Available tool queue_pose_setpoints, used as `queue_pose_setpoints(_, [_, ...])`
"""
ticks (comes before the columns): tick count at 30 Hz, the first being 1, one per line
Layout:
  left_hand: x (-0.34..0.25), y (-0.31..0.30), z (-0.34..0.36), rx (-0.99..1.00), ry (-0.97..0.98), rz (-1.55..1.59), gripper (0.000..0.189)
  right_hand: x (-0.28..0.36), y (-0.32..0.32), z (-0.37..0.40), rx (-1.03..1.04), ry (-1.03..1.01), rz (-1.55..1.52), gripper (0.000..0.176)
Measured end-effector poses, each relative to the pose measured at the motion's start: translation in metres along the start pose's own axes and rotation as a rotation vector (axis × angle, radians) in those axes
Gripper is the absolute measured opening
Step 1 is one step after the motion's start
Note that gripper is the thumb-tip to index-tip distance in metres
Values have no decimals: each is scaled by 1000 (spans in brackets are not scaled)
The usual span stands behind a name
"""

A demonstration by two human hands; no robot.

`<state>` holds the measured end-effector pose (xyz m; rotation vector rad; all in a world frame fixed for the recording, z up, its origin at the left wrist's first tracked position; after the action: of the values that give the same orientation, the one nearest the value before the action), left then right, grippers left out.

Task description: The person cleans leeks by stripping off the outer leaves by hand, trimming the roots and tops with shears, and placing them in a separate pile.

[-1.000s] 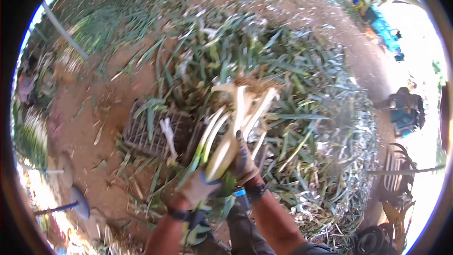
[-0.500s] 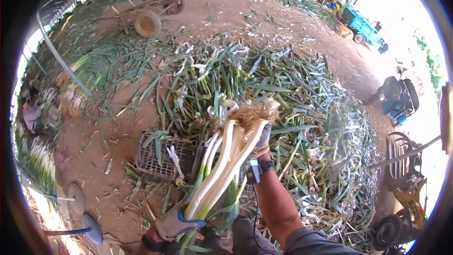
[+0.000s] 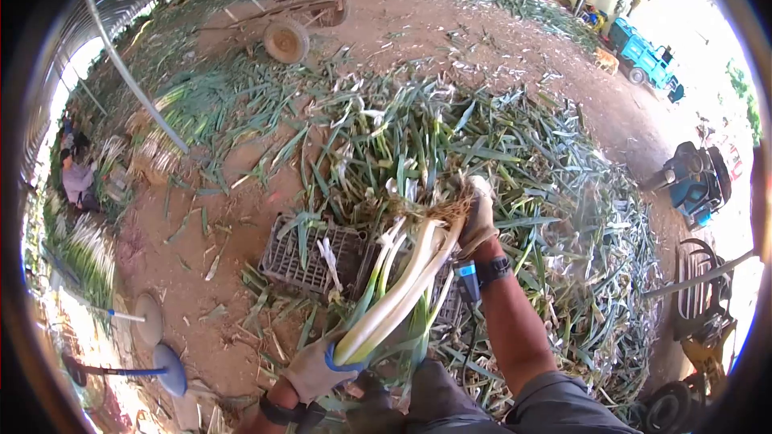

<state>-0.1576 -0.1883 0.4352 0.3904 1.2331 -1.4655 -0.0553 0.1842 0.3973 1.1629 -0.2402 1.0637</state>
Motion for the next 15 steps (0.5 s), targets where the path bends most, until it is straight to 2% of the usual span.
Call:
queue_pose_setpoints(1, [-12, -6, 4, 7, -29, -147, 57, 6, -3, 5, -70, -2, -24, 29])
queue_pose_setpoints(2, [-13, -9, 13, 7, -45, -145, 57, 12, -5, 11, -141, -7, -49, 27])
queue_pose_setpoints(4, [-7, -7, 32, 84, -41, -316, 66, 59, -135, -86, -162, -287, 97, 30])
queue_pose_setpoints(5, [7, -18, 49, -22, -17, -238, 61, 114, -152, -88, -168, -421, 221, 31])
queue_pose_setpoints(6, [20, -27, 56, -23, -42, -246, 61, 171, -171, -80, -145, -508, 384, 33])
queue_pose_setpoints(8, [50, -42, 90, -209, -74, -467, 61, 248, -208, -87, -71, -548, 680, 38])
queue_pose_setpoints(10, [85, -42, 109, -229, -166, -563, 64, 282, -245, -88, 29, -610, 1042, 44])
queue_pose_setpoints(11, [93, -44, 112, -329, -108, -658, 64, 288, -260, -83, 124, -714, 1241, 48])
queue_pose_setpoints(12, [95, -45, 113, -430, -39, -753, 64, 284, -262, -56, 359, -1082, 1372, 51])
queue_pose_setpoints(13, [97, -46, 113, -466, -59, -733, 61, 272, -333, -87, -39, -440, 1297, 61])
queue_pose_setpoints(14, [103, -46, 113, -475, -92, -723, 61, 238, -414, -76, -413, 202, 1138, 72])
queue_pose_setpoints(15, [105, -54, 113, -542, -74, -718, 62, 206, -395, -43, -360, 80, 607, 73])
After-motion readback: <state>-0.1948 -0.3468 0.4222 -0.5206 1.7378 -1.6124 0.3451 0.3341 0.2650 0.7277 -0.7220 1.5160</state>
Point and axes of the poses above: each hand's wrist, its own z-axis away from the middle knuckle, its own y-axis out of the palm, x = y × z, the point moved 10 cm from there along -z, towards the middle knuckle, and after that the axes turned 10 degrees about -x, right-handed, at the moved point
